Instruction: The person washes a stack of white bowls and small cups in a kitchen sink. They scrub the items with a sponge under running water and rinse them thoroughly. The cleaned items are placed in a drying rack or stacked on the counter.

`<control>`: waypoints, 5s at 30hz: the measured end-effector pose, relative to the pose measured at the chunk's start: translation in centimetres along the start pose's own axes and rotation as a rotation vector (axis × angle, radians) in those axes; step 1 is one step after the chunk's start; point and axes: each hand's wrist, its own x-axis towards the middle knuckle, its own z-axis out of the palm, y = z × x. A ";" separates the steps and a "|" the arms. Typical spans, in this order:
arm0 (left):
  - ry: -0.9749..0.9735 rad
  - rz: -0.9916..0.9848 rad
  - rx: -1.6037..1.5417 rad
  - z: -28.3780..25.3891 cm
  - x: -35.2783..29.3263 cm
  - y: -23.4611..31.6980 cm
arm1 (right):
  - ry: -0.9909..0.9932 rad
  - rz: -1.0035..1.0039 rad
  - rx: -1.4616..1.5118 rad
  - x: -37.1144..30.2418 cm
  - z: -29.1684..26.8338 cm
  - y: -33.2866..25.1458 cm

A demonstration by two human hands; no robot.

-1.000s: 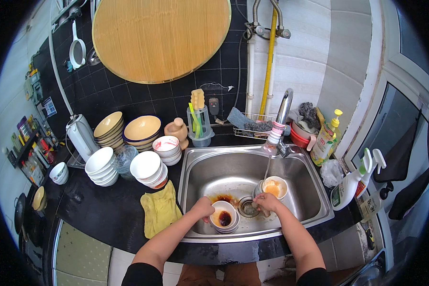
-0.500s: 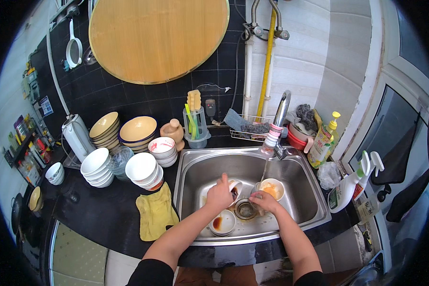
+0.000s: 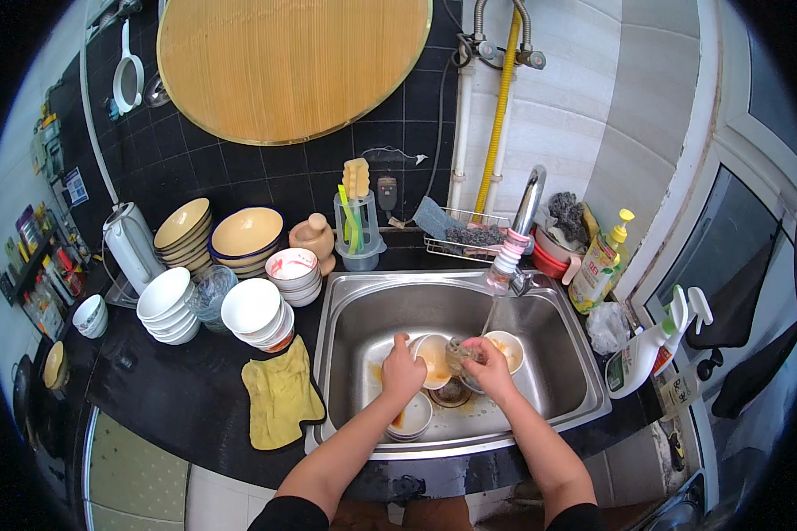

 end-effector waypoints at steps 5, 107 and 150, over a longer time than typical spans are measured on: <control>-0.091 -0.183 -0.375 0.9 0.7 -1.0 | -0.059 -0.664 -0.813 0.4 1.2 -2.9; -0.173 0.814 -0.102 0.2 -0.1 0.3 | 0.139 0.475 0.013 3.1 2.0 1.9; -0.831 -0.104 0.479 -2.3 1.7 -3.5 | 0.471 0.073 -0.867 2.0 -3.8 0.1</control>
